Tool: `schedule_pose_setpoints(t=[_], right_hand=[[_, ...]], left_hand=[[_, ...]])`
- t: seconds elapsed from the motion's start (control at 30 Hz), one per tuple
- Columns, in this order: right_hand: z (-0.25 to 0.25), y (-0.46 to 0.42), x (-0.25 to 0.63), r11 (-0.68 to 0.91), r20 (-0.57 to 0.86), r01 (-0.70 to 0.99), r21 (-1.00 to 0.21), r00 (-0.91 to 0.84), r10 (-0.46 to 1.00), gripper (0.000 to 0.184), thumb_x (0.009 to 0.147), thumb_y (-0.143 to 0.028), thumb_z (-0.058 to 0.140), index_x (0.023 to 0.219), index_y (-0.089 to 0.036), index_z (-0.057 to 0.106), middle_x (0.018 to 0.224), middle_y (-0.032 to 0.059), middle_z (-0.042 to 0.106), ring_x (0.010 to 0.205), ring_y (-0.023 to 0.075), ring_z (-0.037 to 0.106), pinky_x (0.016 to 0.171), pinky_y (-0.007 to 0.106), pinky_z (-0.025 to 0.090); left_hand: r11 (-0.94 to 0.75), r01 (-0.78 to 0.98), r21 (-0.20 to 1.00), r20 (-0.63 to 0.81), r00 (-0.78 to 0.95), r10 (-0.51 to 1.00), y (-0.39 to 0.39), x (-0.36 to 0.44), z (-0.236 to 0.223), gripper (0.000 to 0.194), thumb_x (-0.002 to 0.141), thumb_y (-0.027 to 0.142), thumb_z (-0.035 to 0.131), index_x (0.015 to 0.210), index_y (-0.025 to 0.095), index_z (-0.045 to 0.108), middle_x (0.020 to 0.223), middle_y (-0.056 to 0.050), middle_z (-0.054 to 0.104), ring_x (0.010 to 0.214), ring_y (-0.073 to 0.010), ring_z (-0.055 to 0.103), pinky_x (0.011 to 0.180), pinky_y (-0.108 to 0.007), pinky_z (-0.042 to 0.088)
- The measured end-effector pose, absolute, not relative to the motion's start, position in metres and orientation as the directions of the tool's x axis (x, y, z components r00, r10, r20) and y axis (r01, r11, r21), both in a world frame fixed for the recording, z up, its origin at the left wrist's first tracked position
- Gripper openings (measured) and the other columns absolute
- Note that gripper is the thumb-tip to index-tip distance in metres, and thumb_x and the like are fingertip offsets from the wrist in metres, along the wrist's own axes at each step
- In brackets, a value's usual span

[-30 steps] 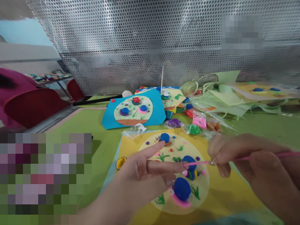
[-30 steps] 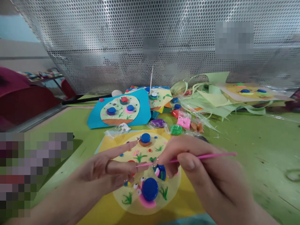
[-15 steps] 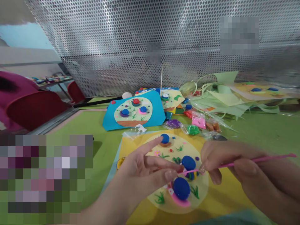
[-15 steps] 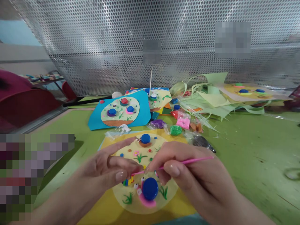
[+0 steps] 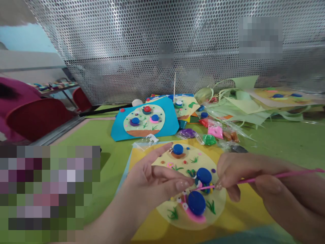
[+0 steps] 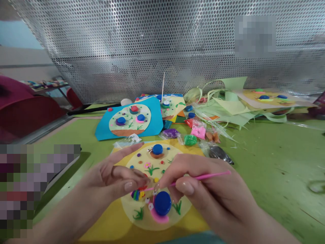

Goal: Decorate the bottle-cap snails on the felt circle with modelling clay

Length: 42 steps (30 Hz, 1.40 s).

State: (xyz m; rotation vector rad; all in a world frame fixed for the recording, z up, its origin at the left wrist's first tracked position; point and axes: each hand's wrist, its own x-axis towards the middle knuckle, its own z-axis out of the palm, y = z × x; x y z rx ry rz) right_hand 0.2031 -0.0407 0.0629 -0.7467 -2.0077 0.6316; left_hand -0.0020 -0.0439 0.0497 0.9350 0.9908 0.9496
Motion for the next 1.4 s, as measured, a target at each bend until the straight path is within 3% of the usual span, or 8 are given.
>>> schedule_pose_setpoints(t=[0.17,0.27,0.37,0.5,0.63,0.87,1.23,1.4], right_hand=[[0.059,-0.04,0.209,0.666,0.567,0.23,-0.71,-0.374,0.734,0.028,0.094,-0.038,0.038,0.082,-0.029,0.062,0.059,-0.0012,0.06,0.055,0.0131,0.059,0.047,0.021,0.049],[0.055,-0.039,0.212,0.649,0.584,0.205,-0.733,-0.3,0.754,0.026,0.094,-0.035,0.04,0.085,-0.03,0.064,0.064,-0.0004,0.062,0.054,0.0125,0.055,0.048,0.022,0.048],[0.053,-0.037,0.214,0.637,0.585,0.191,-0.747,-0.267,0.766,0.026,0.094,-0.034,0.041,0.085,-0.031,0.064,0.063,-0.0005,0.061,0.054,0.0131,0.054,0.051,0.024,0.049],[0.054,-0.035,0.213,0.647,0.584,0.208,-0.734,-0.294,0.757,0.027,0.094,-0.034,0.039,0.084,-0.028,0.063,0.061,-0.0008,0.06,0.054,0.013,0.055,0.051,0.025,0.048],[0.058,-0.035,0.211,0.667,0.581,0.242,-0.704,-0.344,0.738,0.032,0.095,-0.036,0.037,0.078,-0.024,0.061,0.055,-0.0013,0.056,0.052,0.0121,0.055,0.045,0.022,0.044],[0.058,-0.035,0.212,0.661,0.578,0.238,-0.712,-0.335,0.744,0.03,0.095,-0.034,0.037,0.082,-0.026,0.063,0.057,-0.0026,0.057,0.055,0.0107,0.056,0.046,0.02,0.044],[0.058,-0.036,0.211,0.647,0.563,0.216,-0.732,-0.344,0.752,0.032,0.095,-0.034,0.037,0.078,-0.023,0.062,0.058,-0.0004,0.058,0.054,0.0118,0.055,0.046,0.021,0.044],[0.059,-0.036,0.211,0.648,0.565,0.23,-0.726,-0.338,0.753,0.033,0.095,-0.035,0.037,0.077,-0.022,0.061,0.057,0.0001,0.057,0.054,0.0123,0.055,0.045,0.022,0.044]], left_hand=[[0.098,0.052,0.994,-0.102,0.065,0.993,-0.023,-0.011,0.054,0.077,0.066,0.025,0.078,0.131,0.017,0.038,0.073,-0.002,0.074,0.08,-0.0219,0.069,0.072,-0.03,0.05],[0.0,0.206,0.978,-0.006,0.025,1.0,-0.007,-0.018,0.052,0.083,0.063,0.03,0.079,0.133,0.015,0.036,0.074,-0.003,0.073,0.08,-0.0247,0.067,0.076,-0.036,0.047],[-0.03,0.401,0.916,-0.031,0.145,0.989,0.001,-0.022,0.05,0.075,0.067,0.032,0.074,0.132,0.017,0.039,0.076,-0.003,0.072,0.087,-0.0275,0.065,0.086,-0.041,0.041],[-0.236,0.646,0.726,-0.052,0.394,0.918,0.001,-0.025,0.046,0.06,0.075,0.03,0.066,0.13,0.021,0.044,0.079,0.0,0.074,0.1,-0.0252,0.06,0.096,-0.039,0.032],[-0.374,0.685,0.625,-0.041,0.507,0.861,0.001,-0.028,0.04,0.065,0.082,0.029,0.059,0.139,0.025,0.029,0.087,0.002,0.074,0.095,-0.0217,0.062,0.092,-0.037,0.035],[-0.526,0.676,0.517,-0.028,0.627,0.778,0.002,-0.03,0.04,0.062,0.087,0.026,0.053,0.141,0.026,0.023,0.094,0.001,0.074,0.103,-0.0224,0.058,0.099,-0.041,0.024],[-0.513,0.69,0.511,-0.086,0.635,0.768,-0.001,-0.028,0.045,0.057,0.092,0.025,0.041,0.143,0.024,0.018,0.102,0.001,0.072,0.11,-0.0233,0.055,0.102,-0.041,0.019],[-0.562,0.694,0.45,-0.099,0.664,0.741,-0.003,-0.029,0.047,0.059,0.092,0.023,0.038,0.145,0.022,0.012,0.101,0.0,0.072,0.114,-0.025,0.052,0.105,-0.043,0.011]])
